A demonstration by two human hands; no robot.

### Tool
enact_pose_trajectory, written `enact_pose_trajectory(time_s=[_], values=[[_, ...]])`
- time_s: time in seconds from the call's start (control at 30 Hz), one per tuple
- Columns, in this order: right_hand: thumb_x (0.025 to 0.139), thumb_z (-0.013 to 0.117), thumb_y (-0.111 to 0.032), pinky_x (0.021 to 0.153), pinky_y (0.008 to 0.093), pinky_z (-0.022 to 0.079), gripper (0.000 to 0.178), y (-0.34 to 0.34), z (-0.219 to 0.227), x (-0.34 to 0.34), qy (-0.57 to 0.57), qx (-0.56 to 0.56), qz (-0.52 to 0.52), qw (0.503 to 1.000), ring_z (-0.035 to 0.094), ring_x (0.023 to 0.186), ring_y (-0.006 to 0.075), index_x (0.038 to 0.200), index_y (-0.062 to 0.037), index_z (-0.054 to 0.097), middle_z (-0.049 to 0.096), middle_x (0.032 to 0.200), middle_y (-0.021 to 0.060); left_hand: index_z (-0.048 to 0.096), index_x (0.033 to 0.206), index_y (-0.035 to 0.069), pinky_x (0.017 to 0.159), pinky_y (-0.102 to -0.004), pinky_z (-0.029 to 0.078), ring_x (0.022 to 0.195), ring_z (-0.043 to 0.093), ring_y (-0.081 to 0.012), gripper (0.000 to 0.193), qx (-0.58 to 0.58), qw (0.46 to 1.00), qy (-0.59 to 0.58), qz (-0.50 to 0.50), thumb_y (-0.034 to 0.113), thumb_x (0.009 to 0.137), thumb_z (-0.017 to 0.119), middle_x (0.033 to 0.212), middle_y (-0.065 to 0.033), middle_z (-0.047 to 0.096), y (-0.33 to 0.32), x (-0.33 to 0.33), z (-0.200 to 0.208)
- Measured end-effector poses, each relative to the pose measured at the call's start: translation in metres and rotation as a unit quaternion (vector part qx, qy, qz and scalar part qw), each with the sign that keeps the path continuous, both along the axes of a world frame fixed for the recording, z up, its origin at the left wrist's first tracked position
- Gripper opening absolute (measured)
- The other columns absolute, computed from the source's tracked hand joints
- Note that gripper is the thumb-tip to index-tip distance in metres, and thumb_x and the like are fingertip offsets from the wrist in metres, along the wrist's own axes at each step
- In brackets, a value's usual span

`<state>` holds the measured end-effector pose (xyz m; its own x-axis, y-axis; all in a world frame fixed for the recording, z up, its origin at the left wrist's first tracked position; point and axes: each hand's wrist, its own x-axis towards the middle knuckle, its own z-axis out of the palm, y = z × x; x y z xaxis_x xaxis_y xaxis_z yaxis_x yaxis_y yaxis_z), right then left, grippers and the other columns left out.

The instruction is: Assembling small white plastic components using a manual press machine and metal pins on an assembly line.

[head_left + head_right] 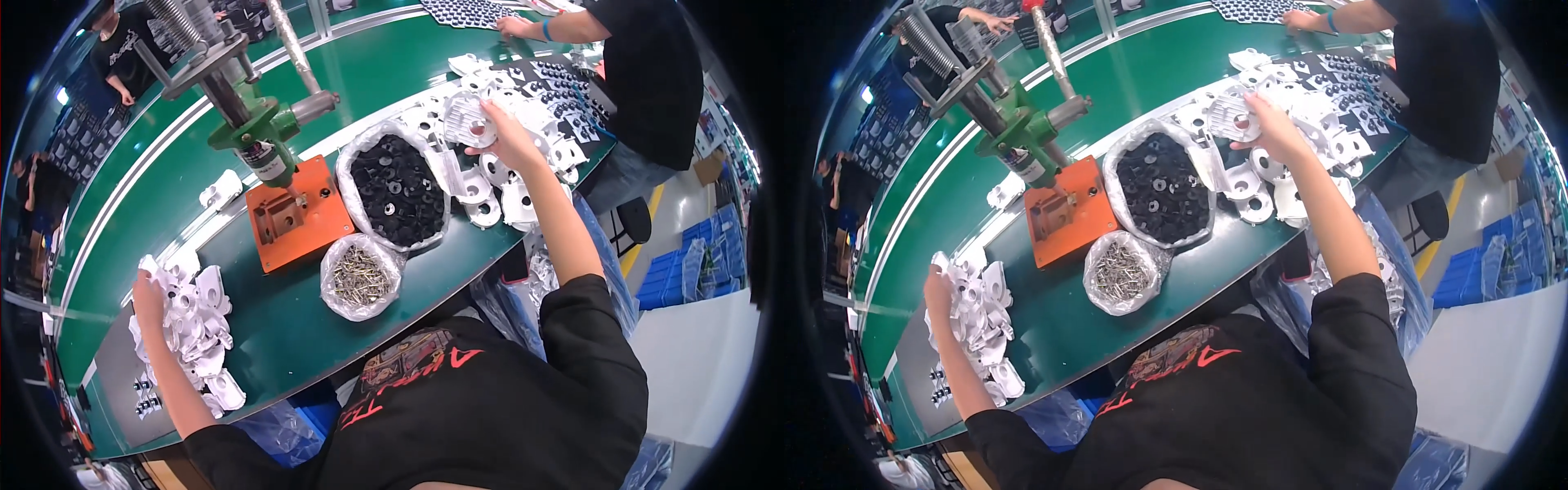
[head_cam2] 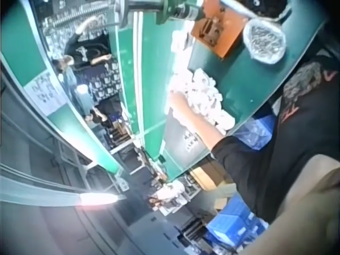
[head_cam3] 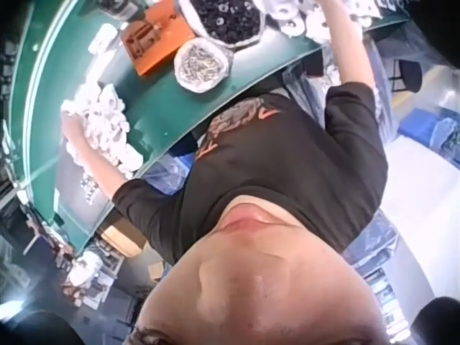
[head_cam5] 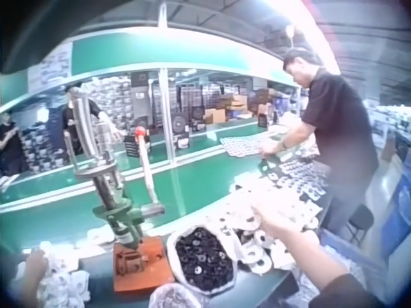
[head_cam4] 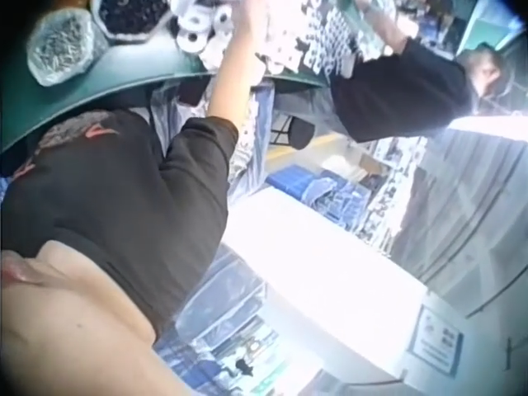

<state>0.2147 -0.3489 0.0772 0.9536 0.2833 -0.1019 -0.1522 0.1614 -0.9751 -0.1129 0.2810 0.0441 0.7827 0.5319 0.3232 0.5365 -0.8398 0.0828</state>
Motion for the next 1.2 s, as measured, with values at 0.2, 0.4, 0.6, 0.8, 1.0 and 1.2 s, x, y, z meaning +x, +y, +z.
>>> enact_pose_trajectory(time_s=[0.2,0.4,0.6,0.8,1.0,1.2], values=[[0.085,0.061,-0.018,0.073,0.0308,0.051,0.028,0.017,0.017,-0.007,-0.256,-0.124,0.075,0.956,0.056,0.090,0.0155,0.108,-0.0047,0.050,0.052,0.113,0.0078,0.053,0.115,0.003,0.058,-0.0218,0.042,0.076,0.052,-0.0069,0.035,-0.350,0.881,-0.307,-0.086,0.031,0.098,0.042,0.091,-0.0039,0.056,-0.078,0.024,0.059],[0.060,0.081,-0.011,0.086,0.0326,0.047,0.085,0.104,0.069,-0.130,-0.495,-0.205,0.197,0.821,0.059,0.096,0.0209,0.133,-0.0077,0.036,0.047,0.122,0.0125,0.054,0.096,0.002,0.055,-0.0218,0.042,0.068,0.052,-0.0060,0.030,-0.476,0.779,-0.277,-0.301,0.030,0.098,0.044,0.079,-0.0012,0.058,-0.267,0.053,0.090],[0.050,0.080,0.004,0.096,0.0397,0.044,0.103,0.150,0.067,-0.167,-0.503,-0.128,0.290,0.804,0.044,0.123,0.0355,0.140,-0.0080,0.030,0.033,0.139,0.0171,0.053,0.087,0.000,0.054,-0.0209,0.040,0.061,0.048,-0.0032,0.024,-0.509,0.745,-0.308,-0.302,0.022,0.093,0.057,0.066,0.0004,0.056,-0.336,0.062,0.079],[0.053,0.078,0.006,0.101,0.0401,0.041,0.098,0.146,0.061,-0.178,-0.471,-0.153,0.299,0.815,0.042,0.125,0.0351,0.138,-0.0078,0.032,0.036,0.139,0.0146,0.053,0.077,0.000,0.045,-0.0212,0.035,0.049,0.046,-0.0018,0.023,-0.461,0.795,-0.308,-0.244,0.018,0.092,0.056,0.054,-0.0005,0.054,-0.339,0.064,0.073],[0.064,0.081,-0.009,0.096,0.0392,0.044,0.084,0.153,0.050,-0.178,-0.463,-0.153,0.278,0.828,0.049,0.119,0.0339,0.135,-0.0053,0.037,0.047,0.131,0.0160,0.052,0.075,0.000,0.044,-0.0215,0.035,0.048,0.046,-0.0016,0.025,-0.497,0.784,-0.314,-0.200,0.018,0.092,0.055,0.051,-0.0006,0.053,-0.337,0.069,0.053],[0.067,0.081,-0.016,0.094,0.0401,0.045,0.077,0.158,0.035,-0.179,-0.476,-0.180,0.295,0.809,0.052,0.114,0.0349,0.131,-0.0034,0.040,0.052,0.123,0.0183,0.053,0.074,-0.001,0.044,-0.0220,0.035,0.048,0.045,-0.0023,0.025,-0.496,0.799,-0.283,-0.189,0.017,0.091,0.056,0.052,-0.0011,0.054,-0.331,0.063,0.052]])
